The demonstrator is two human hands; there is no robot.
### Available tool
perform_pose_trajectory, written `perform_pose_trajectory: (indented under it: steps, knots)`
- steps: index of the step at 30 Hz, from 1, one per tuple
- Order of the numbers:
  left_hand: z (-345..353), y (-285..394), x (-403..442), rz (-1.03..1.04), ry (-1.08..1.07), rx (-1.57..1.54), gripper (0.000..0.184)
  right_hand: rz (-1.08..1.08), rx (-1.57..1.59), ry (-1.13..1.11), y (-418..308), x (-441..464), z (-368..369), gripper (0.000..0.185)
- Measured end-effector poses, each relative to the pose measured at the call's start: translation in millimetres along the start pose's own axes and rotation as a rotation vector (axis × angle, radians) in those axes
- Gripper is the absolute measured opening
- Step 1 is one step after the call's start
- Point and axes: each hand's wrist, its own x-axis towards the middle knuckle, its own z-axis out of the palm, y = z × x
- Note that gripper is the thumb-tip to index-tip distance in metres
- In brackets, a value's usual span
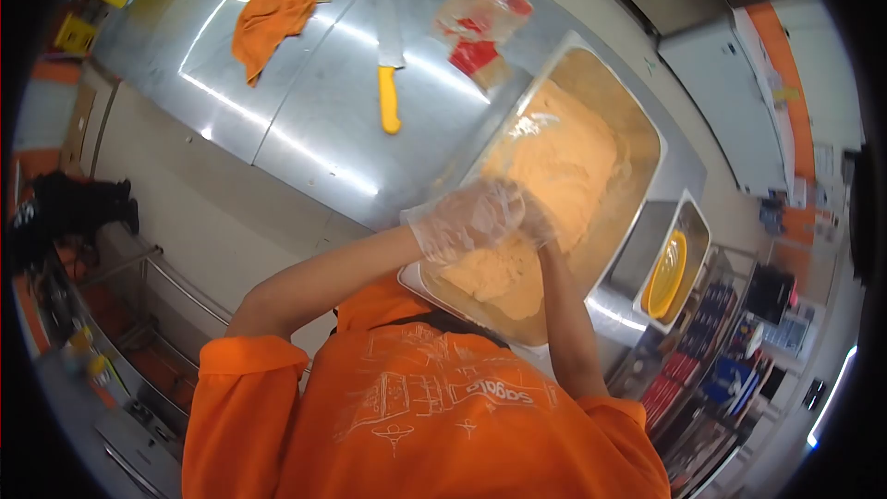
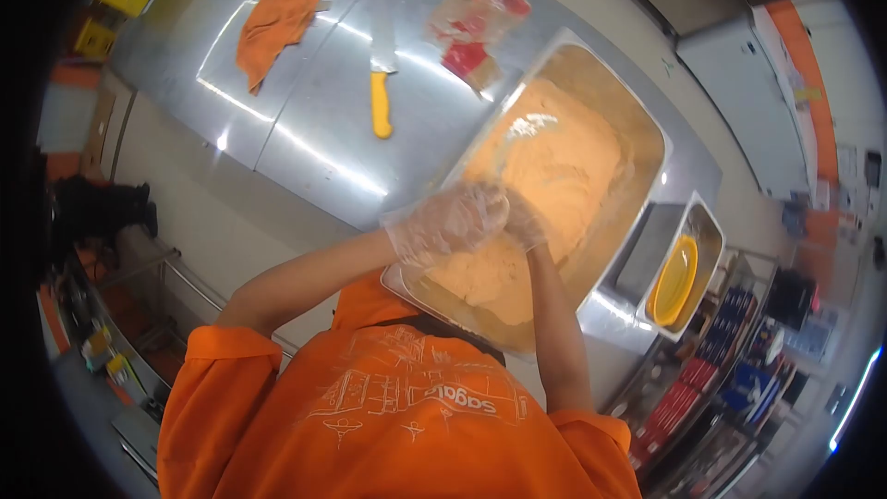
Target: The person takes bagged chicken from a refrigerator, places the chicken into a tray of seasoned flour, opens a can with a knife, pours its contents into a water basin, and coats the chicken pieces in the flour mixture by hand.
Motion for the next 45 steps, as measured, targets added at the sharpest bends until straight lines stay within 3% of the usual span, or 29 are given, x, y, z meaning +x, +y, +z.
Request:
perform_pose_trajectory:
  steps: [1,2,4,7,9,10,11,13,14,16,17,19,20,22,23,24,25,26,27,29,31,33,35,37,38,40,42,43,45]
  knots:
    - [-1,2,1,0.167,0.054,0.569,0.015,-0.081,-0.051,0.094,18,-21,8,0.029]
    - [-30,9,6,0.106,-0.123,0.454,0.018,-0.156,-0.11,0.192,28,-39,14,0.028]
    - [-45,17,18,0.083,-0.304,0.354,0.022,-0.015,-0.158,0.157,33,-66,-2,0.031]
    - [-25,33,24,-0.239,0.159,-0.002,0.025,0.194,-0.554,0.179,5,-78,-51,0.037]
    - [-6,28,26,-0.415,-0.437,-0.204,0.033,0.342,-0.902,0.052,12,-80,-58,0.041]
    - [-5,23,29,-0.497,-0.711,-0.365,0.039,0.468,-1.019,-0.165,24,-87,-55,0.045]
    - [3,26,23,-0.483,-0.714,-0.357,0.039,0.48,-1.017,-0.152,18,-92,-45,0.045]
    - [18,30,12,-0.878,-0.705,-0.681,0.044,0.892,-0.586,-0.051,12,-101,-11,0.047]
    - [12,36,13,-0.868,-0.707,-0.666,0.044,1.02,-0.438,-0.002,16,-110,5,0.049]
    - [-4,49,20,-0.965,-0.675,-0.724,0.051,1.011,1.195,0.582,55,-127,46,0.051]
    - [7,50,17,-0.955,-0.693,-0.712,0.051,1.011,1.213,0.598,36,-120,44,0.051]
    - [38,46,13,-1.178,-0.261,-1.239,0.06,0.962,1.423,0.531,-44,-89,5,0.059]
    - [14,41,25,-1.172,-0.276,-1.229,0.06,0.957,1.435,0.545,-60,-85,-15,0.059]
    - [-72,41,58,-1.245,-0.249,-2.075,0.061,0.949,1.335,0.676,-75,-94,-41,0.057]
    - [-85,47,62,-1.255,-0.27,-2.067,0.061,0.956,1.349,0.687,-65,-103,-44,0.057]
    - [-96,51,64,-1.43,-0.257,-1.765,0.06,0.993,1.063,0.578,-50,-113,-46,0.055]
    - [-101,52,66,-1.565,-0.234,-1.452,0.06,1.042,0.529,0.371,-32,-123,-41,0.053]
    - [-91,56,55,-1.562,-0.238,-1.447,0.06,1.046,0.19,0.241,-19,-132,-28,0.05]
    - [-65,61,34,-1.514,-0.271,-1.366,0.062,1.039,0.144,0.239,-6,-137,-8,0.048]
    - [18,50,6,-1.458,-0.295,-1.286,0.065,0.97,0.495,0.447,26,-144,44,0.043]
    - [112,35,-1,-1.47,-0.077,-1.809,0.063,0.852,0.822,0.614,22,-128,58,0.039]
    - [32,41,35,-1.427,-0.034,-1.907,0.061,0.874,1.283,0.716,-4,-95,33,0.038]
    - [-19,50,47,-1.396,0.01,-2.002,0.059,0.89,1.461,0.785,-63,-79,-25,0.039]
    - [-43,56,37,-1.532,-0.136,-1.8,0.055,0.848,1.306,0.825,-86,-100,-54,0.04]
    - [-54,55,36,-1.574,-0.2,-1.697,0.053,0.852,0.643,0.711,-64,-116,-58,0.04]
    - [-70,49,35,-1.642,-0.298,-1.493,0.05,0.783,-0.021,0.561,-72,-118,-72,0.041]
    - [-72,47,32,-1.668,-0.324,-1.398,0.048,0.884,-0.097,0.42,-127,-112,-90,0.043]
    - [-66,53,21,-1.41,-0.05,-1.775,0.049,0.888,-0.096,0.417,-130,-114,-84,0.043]
    - [-52,56,18,-1.076,0.213,-2.098,0.05,0.643,-0.061,0.686,-127,-122,-70,0.039]
